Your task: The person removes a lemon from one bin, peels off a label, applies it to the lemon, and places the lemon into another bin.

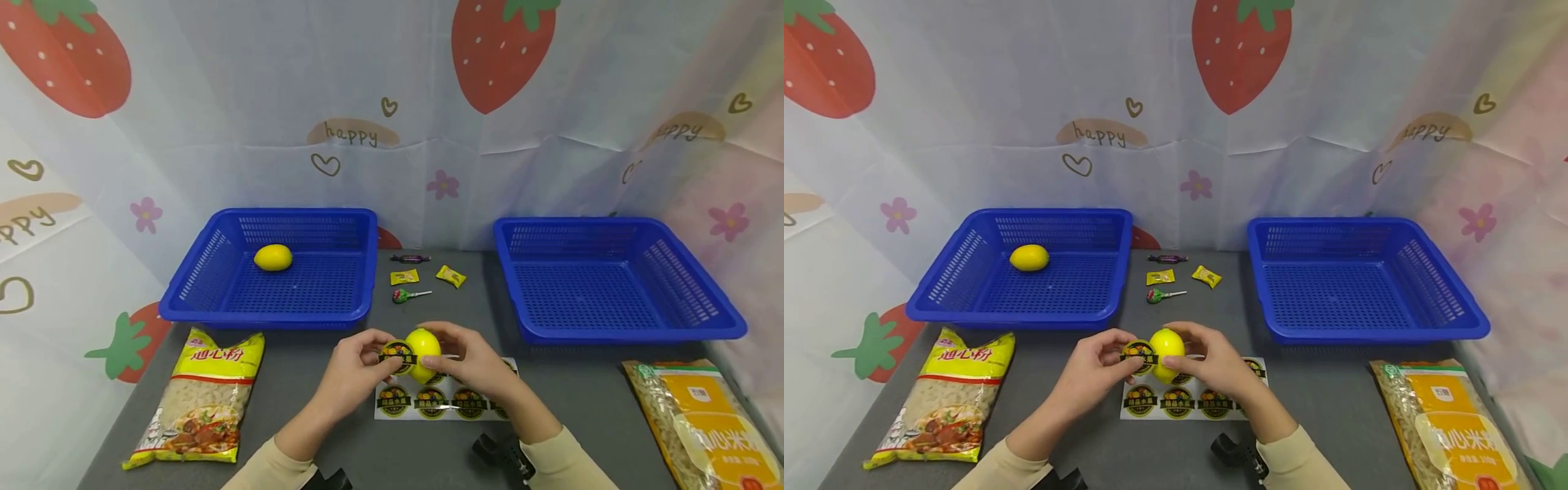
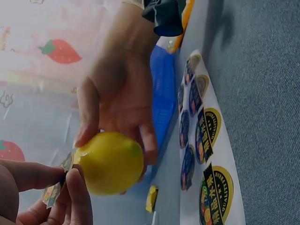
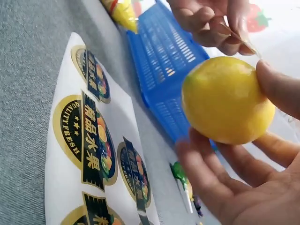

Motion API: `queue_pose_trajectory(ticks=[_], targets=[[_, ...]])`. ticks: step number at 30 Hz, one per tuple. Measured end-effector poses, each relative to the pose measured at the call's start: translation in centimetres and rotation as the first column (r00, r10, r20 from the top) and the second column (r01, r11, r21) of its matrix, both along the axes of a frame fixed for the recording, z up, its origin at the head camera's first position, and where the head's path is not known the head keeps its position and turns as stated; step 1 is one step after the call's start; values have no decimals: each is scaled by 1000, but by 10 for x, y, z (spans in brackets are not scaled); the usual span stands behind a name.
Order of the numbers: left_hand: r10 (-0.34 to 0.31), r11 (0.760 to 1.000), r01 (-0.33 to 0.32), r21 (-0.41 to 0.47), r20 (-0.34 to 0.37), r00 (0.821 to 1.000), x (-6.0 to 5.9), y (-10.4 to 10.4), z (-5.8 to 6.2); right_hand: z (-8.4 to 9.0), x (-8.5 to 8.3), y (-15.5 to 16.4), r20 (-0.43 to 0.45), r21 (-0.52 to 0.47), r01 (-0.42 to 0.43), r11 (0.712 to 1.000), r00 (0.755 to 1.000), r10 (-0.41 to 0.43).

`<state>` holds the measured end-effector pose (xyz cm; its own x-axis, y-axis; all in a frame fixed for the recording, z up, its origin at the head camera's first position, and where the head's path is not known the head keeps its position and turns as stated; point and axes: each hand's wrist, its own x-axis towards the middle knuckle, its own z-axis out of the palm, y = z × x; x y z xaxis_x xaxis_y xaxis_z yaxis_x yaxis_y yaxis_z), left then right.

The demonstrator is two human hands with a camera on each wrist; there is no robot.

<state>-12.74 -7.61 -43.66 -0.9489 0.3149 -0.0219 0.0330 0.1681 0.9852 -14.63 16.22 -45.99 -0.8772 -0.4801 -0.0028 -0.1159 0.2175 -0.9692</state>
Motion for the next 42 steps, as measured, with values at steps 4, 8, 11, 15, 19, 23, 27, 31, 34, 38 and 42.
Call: queue_pose_trajectory(ticks=[4, 8, 11, 15, 19, 23, 27, 31, 34, 38, 42], targets=[[-1, 1000, 0, 12, 8, 1000, 0, 0, 0, 0, 2, -1, -14, -22, -12, 1000, 1000, 12], [5, 1000, -5, 18, 4, 1000, -1, 0, 0, 1, 2, -1, -7, -42, -26, 999, 1000, 25], [8, 1000, -8, 24, 1, 1000, -1, 2, 0, 2, 1, -1, 2, -45, -23, 999, 1000, 24], [15, 999, -15, 33, 1, 1000, -1, 4, 0, 2, 2, 1, 5, -23, -12, 1000, 1000, 12], [27, 999, -27, 27, 0, 1000, 0, 5, -1, 2, 2, 2, 10, -13, -16, 1000, 1000, 16], [49, 999, -49, 6, -5, 999, 1, 5, -2, 2, 2, 1, 23, -25, -19, 1000, 1000, 20], [66, 998, -66, 2, 7, 998, 1, 5, -2, 3, 3, 0, 35, -36, -17, 999, 999, 18], [62, 998, -63, 9, 27, 998, 2, 6, -2, 3, 3, 0, 25, -43, -19, 999, 999, 20], [55, 998, -56, 18, 39, 998, 2, 6, -2, 3, 3, 0, 15, -48, -22, 999, 1000, 23], [47, 999, -48, 16, 47, 998, 1, 6, -2, 3, 4, -1, 1, -60, -29, 998, 1000, 29], [54, 999, -54, -7, 27, 998, 1, 5, -3, 4, 6, -1, 0, -80, -31, 996, 1000, 31]])
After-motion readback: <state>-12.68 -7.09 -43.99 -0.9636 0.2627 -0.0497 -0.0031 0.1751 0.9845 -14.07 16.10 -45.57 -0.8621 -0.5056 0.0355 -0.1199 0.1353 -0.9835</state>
